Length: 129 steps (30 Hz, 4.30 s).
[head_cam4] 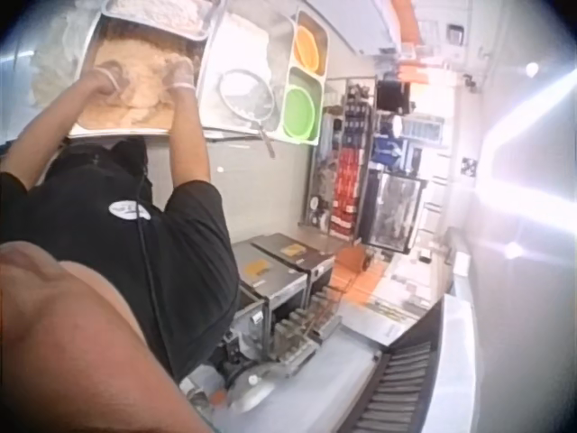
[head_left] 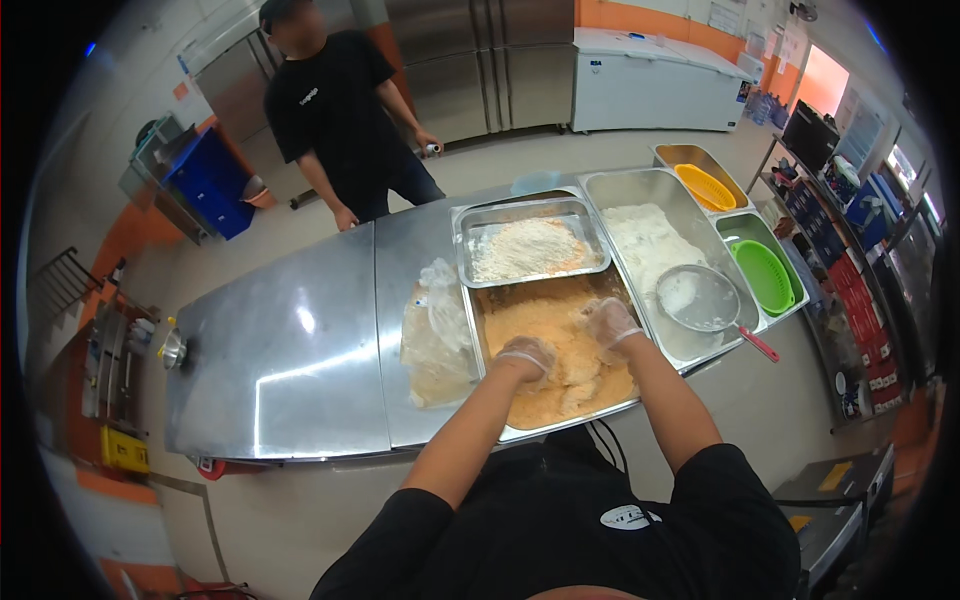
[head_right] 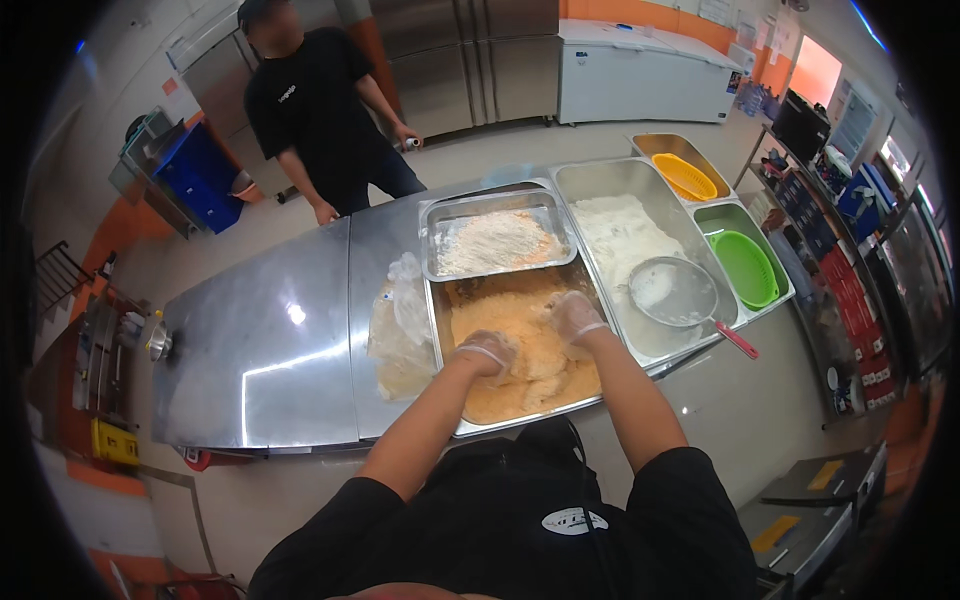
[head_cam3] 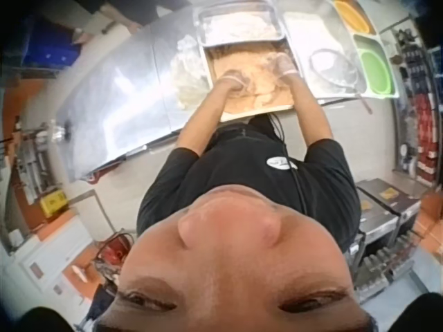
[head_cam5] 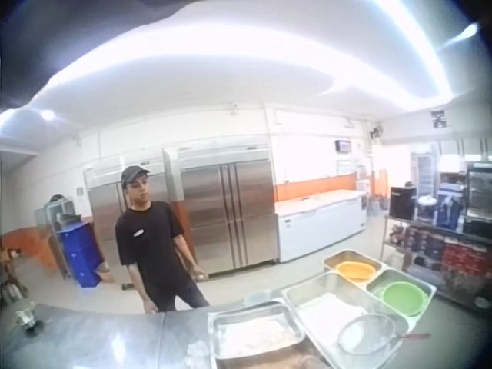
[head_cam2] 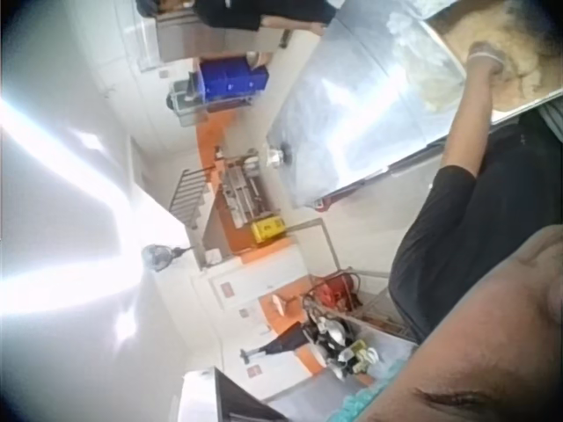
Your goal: The person prepares pieces of chicken by dredging them in a dry flour mixture, then coats them in a wet orange batter, and finally dredges them back through the flour before placing them into a wok of hot oil to fry. The person also uses a hand-held sieve to filter out clumps from the flour tray.
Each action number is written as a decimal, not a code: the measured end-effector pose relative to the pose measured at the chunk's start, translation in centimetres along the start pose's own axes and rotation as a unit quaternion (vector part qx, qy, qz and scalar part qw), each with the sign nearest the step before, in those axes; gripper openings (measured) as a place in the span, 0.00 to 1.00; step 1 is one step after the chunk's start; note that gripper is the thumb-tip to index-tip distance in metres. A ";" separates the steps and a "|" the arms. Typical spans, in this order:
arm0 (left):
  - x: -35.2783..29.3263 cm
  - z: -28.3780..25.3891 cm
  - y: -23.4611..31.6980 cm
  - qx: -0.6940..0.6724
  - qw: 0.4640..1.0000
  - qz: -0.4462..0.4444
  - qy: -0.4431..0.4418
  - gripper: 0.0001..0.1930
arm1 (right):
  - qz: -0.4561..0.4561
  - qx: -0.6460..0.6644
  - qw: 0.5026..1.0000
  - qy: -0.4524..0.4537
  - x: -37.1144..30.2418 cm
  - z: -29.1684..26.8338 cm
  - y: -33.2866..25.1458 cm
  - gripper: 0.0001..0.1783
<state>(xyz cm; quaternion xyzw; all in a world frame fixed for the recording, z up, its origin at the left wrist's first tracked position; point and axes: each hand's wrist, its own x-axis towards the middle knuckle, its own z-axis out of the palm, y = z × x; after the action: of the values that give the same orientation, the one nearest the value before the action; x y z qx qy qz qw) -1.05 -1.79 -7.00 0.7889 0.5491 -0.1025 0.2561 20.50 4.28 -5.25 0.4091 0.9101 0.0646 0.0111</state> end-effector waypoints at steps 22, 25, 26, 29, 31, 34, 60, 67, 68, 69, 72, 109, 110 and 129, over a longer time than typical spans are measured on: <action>-1.4 -2.6 0.9 -0.406 0.881 0.051 0.238 0.14 | 0.243 0.217 0.943 0.062 4.2 1.6 -0.2 0.21; -2.9 -4.7 2.6 -0.408 0.880 -0.026 0.242 0.14 | 0.222 0.099 0.969 0.040 5.8 1.1 0.3 0.14; -3.0 -4.4 1.9 -0.421 0.874 -0.008 0.244 0.14 | 0.212 0.081 0.971 0.078 6.2 0.8 -1.2 0.12; -2.1 -3.9 2.3 -0.471 0.858 0.062 0.196 0.14 | 0.249 0.075 0.964 -0.045 7.1 2.3 -0.6 0.13; -1.7 -2.5 1.4 -0.481 0.843 0.100 0.217 0.13 | 0.221 0.052 0.972 -0.059 7.4 1.6 -2.2 0.14; -2.1 -3.9 2.4 -0.460 0.859 0.122 0.192 0.12 | 0.275 0.075 0.956 -0.070 6.9 1.7 -2.1 0.15; -1.1 -2.6 1.4 -0.447 0.858 0.119 0.223 0.10 | 0.334 0.270 0.898 0.095 7.6 1.1 -4.0 0.22; -0.6 -2.7 1.3 -0.398 0.877 0.102 0.250 0.09 | 0.309 0.363 0.875 0.082 8.3 3.8 -3.7 0.14; 0.6 -2.2 1.6 -0.402 0.879 0.080 0.245 0.09 | 0.302 0.433 0.843 0.109 8.2 6.9 -2.9 0.14; 1.1 -1.8 1.5 -0.407 0.880 0.054 0.238 0.09 | 0.289 0.465 0.823 0.150 8.2 9.0 -2.3 0.15; -0.1 -1.1 -0.7 -0.307 0.891 0.142 0.303 0.07 | 0.333 0.582 0.735 0.097 8.7 5.2 -4.5 0.22; 8.1 -4.5 -6.0 -0.380 0.879 -0.186 0.219 0.11 | 0.314 0.802 0.500 0.090 7.0 -1.9 -3.1 0.09; 9.0 -3.7 -7.7 -0.300 0.920 -0.140 0.209 0.07 | 0.291 0.799 0.522 0.061 7.0 -2.3 -3.4 0.11; 5.9 -7.1 -3.0 -0.048 0.977 -0.186 0.097 0.17 | 0.199 0.576 0.793 -0.007 6.0 -3.0 -5.9 0.13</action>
<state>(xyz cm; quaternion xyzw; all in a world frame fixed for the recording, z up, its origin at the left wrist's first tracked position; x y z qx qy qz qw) -2.45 7.46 -4.50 0.6660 0.7126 -0.0448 0.2159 11.92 4.57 -2.82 0.5126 0.6774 -0.4731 -0.2337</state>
